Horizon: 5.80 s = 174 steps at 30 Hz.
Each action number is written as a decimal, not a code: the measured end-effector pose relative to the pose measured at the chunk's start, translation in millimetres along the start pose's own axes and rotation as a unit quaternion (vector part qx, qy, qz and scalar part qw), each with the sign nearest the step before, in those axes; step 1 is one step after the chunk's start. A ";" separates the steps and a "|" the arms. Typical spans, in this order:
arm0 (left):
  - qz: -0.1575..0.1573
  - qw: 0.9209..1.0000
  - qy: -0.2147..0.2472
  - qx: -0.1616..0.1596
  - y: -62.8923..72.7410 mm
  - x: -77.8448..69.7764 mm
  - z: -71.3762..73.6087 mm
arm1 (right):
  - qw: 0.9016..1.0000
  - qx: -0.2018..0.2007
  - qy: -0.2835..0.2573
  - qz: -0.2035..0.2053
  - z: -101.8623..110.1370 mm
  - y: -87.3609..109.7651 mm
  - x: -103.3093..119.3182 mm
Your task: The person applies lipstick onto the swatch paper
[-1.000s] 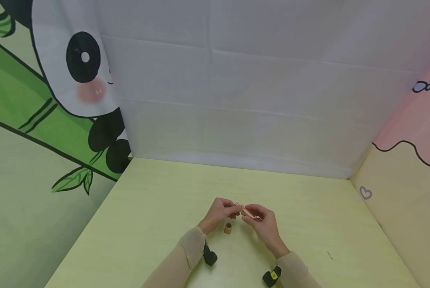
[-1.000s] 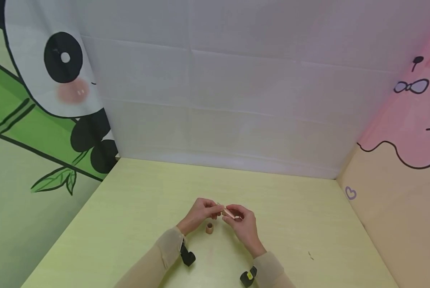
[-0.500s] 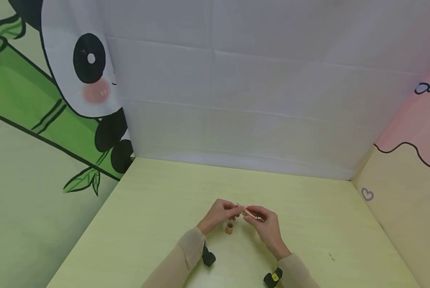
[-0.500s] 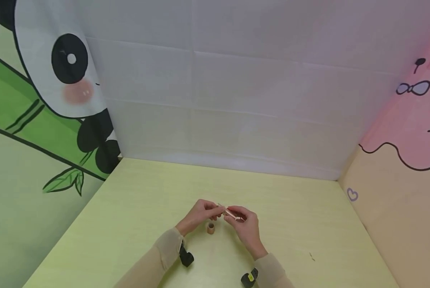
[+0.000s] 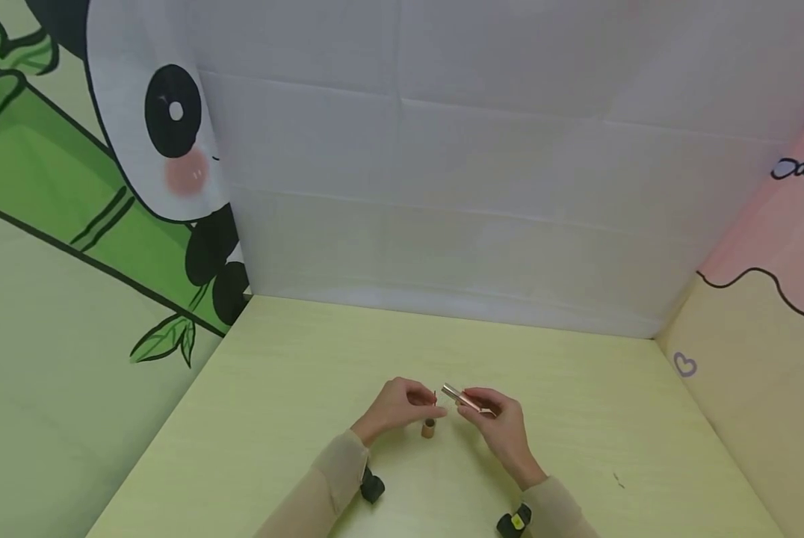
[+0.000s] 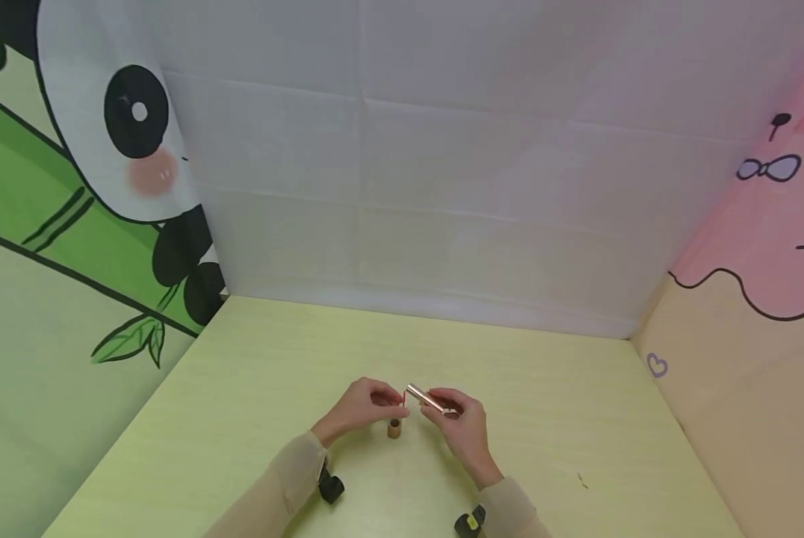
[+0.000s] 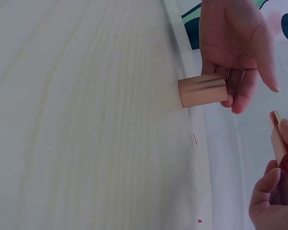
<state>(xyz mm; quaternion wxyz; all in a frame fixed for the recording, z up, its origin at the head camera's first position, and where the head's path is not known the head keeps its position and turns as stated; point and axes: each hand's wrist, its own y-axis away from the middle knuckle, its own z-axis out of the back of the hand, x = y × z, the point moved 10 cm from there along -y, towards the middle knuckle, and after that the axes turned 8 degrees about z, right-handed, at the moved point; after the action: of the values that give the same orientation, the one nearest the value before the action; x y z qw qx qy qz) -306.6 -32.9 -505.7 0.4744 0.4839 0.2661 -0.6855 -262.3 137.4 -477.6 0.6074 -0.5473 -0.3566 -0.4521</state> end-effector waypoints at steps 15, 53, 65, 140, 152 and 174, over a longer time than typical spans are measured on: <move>0.001 0.999 -0.050 -0.005 -4.7 -2.1 -6.9 | 0.999 0.015 -0.029 -0.010 17.1 -19.6 -10.3; -0.010 0.999 -0.028 -0.024 -32.8 -21.4 -12.0 | 0.998 0.049 -0.031 0.002 35.4 -47.8 -12.5; -0.020 0.999 -0.013 -0.033 -35.4 -21.2 -10.4 | 0.999 0.049 -0.017 -0.009 33.5 -44.6 -7.1; -0.049 0.985 0.165 -0.005 -23.4 -60.0 -7.7 | 0.994 0.095 -0.048 -0.027 27.4 -40.9 11.9; -0.044 0.984 0.170 -0.013 -40.0 -34.7 -21.5 | 0.993 0.103 -0.042 -0.027 24.9 -38.9 11.8; -0.065 0.993 0.097 -0.032 -41.8 -51.0 -32.2 | 0.991 0.128 0.015 -0.034 23.7 -35.0 6.0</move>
<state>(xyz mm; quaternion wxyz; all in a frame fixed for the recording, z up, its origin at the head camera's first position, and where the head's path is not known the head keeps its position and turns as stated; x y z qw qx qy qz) -327.2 30.7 -475.4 0.4164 0.5142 0.3634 -0.6559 -291.8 160.1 -456.6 0.6619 -0.4458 -0.4212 -0.4310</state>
